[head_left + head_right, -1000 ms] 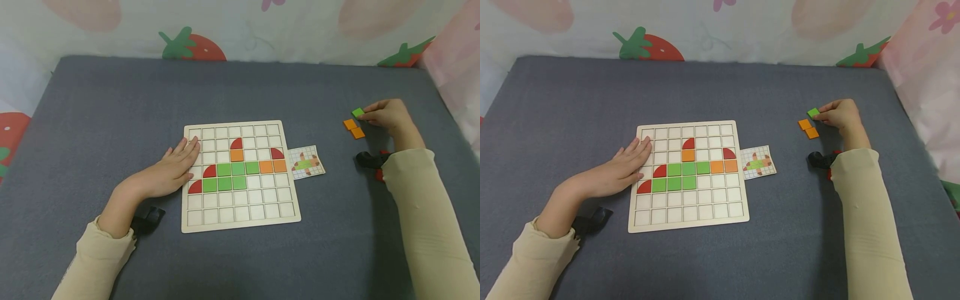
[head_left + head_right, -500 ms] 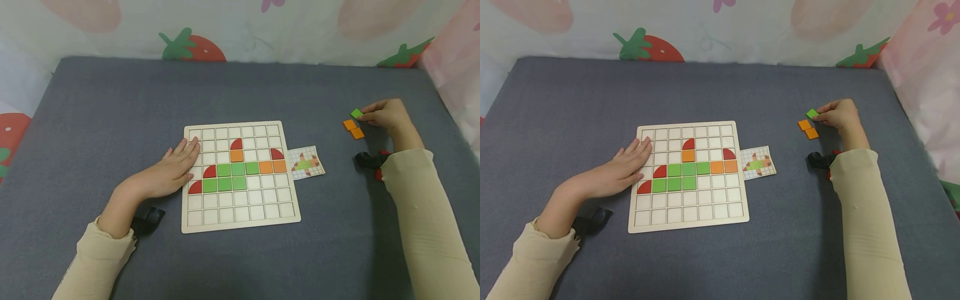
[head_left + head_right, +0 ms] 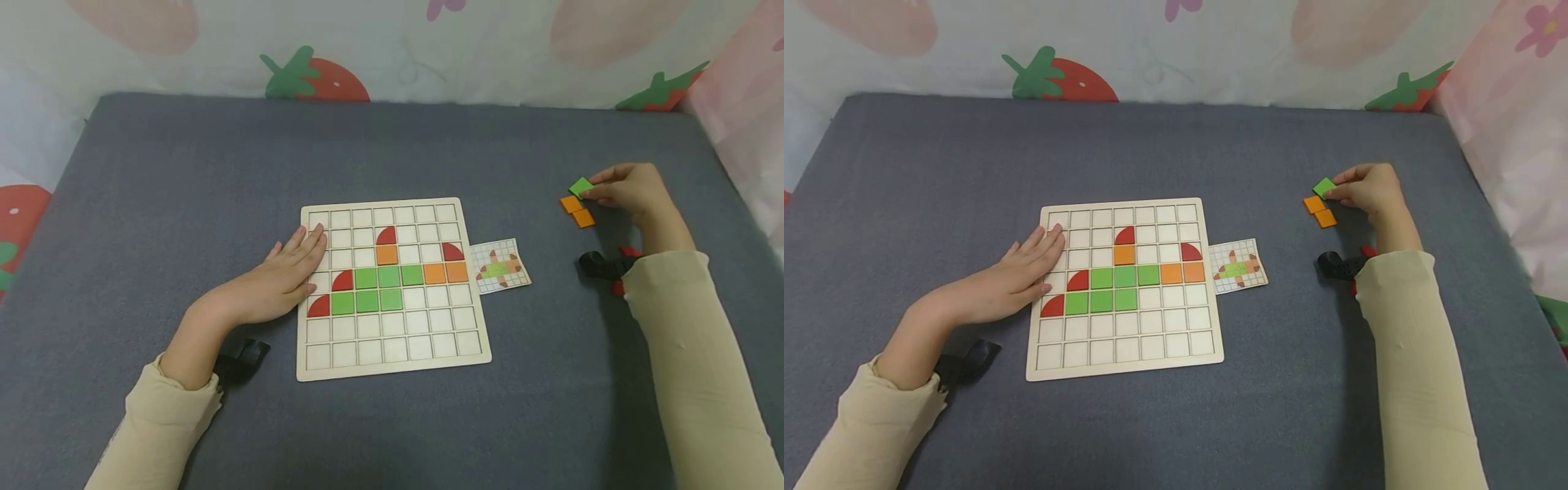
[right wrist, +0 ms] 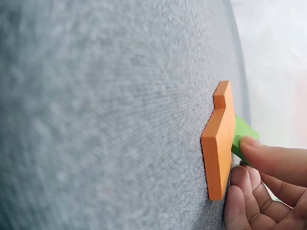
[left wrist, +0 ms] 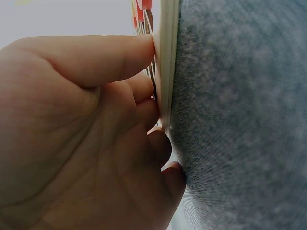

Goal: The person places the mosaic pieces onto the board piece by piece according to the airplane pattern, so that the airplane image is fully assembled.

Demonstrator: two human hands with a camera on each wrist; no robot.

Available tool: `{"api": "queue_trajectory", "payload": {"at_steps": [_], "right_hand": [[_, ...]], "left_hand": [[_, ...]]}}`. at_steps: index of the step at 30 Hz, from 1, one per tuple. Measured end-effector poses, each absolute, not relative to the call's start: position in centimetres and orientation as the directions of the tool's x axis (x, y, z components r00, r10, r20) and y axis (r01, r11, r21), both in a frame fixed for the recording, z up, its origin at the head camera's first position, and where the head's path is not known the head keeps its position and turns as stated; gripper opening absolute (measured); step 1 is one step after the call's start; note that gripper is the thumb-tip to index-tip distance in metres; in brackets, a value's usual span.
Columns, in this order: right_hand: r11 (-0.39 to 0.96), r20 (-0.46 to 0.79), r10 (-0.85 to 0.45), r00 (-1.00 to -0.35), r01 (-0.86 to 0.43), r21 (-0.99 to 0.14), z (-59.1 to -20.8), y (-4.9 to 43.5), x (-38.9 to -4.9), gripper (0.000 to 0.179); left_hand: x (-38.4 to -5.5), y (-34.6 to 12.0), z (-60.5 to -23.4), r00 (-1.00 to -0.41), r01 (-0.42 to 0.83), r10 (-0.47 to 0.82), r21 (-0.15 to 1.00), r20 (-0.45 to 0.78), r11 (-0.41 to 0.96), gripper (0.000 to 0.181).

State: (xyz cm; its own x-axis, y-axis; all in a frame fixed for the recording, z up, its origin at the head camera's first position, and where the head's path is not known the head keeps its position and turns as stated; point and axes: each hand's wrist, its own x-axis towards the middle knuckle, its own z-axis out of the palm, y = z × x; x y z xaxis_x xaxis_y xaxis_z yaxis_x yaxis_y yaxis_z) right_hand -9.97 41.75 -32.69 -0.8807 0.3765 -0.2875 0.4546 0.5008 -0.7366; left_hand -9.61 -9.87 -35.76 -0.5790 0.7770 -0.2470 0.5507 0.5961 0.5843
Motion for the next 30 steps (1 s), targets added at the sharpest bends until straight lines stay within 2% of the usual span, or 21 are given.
{"api": "queue_trajectory", "payload": {"at_steps": [8, 18, 30], "right_hand": [[0.409, -0.296, 0.348, -0.89, 0.428, -0.806, -32.2, 41.4, -9.4, 0.019], [0.384, -0.259, 0.303, -0.917, 0.367, -0.848, -31.2, 40.1, -8.7, 0.017], [0.471, -0.196, 0.219, -0.956, 0.28, -0.837, -30.1, 36.9, -7.8, 0.004]], "left_hand": [[-9.6, -9.7, -35.7, -0.577, 0.551, 0.774, 0.575, -0.262, 0.605, 0.064], [-9.6, -9.6, -35.6, -0.576, 0.554, 0.775, 0.573, -0.259, 0.603, 0.063], [-9.6, -9.5, -35.6, -0.575, 0.56, 0.779, 0.574, -0.251, 0.598, 0.063]]}}
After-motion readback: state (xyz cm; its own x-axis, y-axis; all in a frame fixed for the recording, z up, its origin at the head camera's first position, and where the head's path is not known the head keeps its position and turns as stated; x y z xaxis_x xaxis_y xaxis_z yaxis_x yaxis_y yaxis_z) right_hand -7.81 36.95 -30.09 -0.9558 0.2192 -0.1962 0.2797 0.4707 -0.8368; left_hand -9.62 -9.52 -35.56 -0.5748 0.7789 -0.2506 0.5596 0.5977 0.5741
